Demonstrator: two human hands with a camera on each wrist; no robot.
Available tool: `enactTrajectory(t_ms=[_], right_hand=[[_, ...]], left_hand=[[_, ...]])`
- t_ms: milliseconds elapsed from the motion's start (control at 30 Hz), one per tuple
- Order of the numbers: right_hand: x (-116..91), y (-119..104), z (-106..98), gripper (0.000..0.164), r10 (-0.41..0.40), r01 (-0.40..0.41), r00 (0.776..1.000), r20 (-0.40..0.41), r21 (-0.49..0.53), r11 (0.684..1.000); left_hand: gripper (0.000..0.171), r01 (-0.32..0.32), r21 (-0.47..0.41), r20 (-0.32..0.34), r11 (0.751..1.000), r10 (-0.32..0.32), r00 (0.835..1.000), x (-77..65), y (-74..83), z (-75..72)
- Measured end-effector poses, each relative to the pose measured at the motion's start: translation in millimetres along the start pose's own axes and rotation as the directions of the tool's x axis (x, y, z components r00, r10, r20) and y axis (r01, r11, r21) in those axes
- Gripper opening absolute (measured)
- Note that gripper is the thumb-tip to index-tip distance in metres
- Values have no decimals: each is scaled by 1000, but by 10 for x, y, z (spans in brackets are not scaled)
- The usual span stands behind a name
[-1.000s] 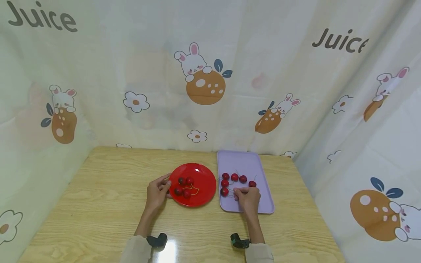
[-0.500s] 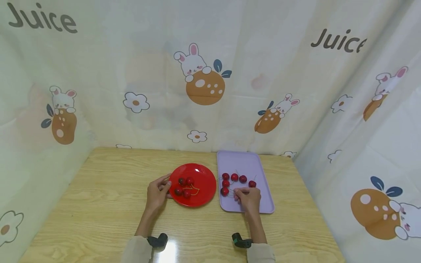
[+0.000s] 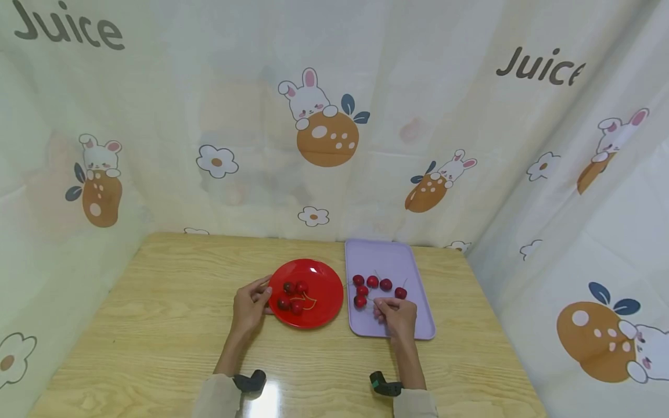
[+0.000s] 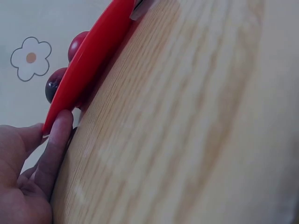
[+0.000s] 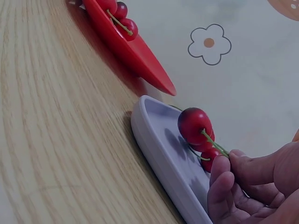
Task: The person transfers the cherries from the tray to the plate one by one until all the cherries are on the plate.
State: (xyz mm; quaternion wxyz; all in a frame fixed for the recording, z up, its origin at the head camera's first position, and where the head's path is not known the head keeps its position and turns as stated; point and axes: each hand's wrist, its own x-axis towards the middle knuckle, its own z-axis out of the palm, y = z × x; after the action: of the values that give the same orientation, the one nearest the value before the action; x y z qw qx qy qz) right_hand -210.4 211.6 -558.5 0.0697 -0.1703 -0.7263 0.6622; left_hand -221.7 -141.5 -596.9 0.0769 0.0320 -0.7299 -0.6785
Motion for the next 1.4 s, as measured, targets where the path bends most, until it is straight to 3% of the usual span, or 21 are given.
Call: enactTrajectory(t_ms=[367, 1400], right_hand=[[28, 7, -44, 24, 59, -63, 997, 41, 88, 994], [-42, -26, 103, 23, 55, -68, 994, 99, 130, 989]], left_hand=[[39, 10, 8, 10, 1000, -10, 1000, 4, 3, -13], [37, -9, 8, 3, 1000, 9, 1000, -2, 3, -7]])
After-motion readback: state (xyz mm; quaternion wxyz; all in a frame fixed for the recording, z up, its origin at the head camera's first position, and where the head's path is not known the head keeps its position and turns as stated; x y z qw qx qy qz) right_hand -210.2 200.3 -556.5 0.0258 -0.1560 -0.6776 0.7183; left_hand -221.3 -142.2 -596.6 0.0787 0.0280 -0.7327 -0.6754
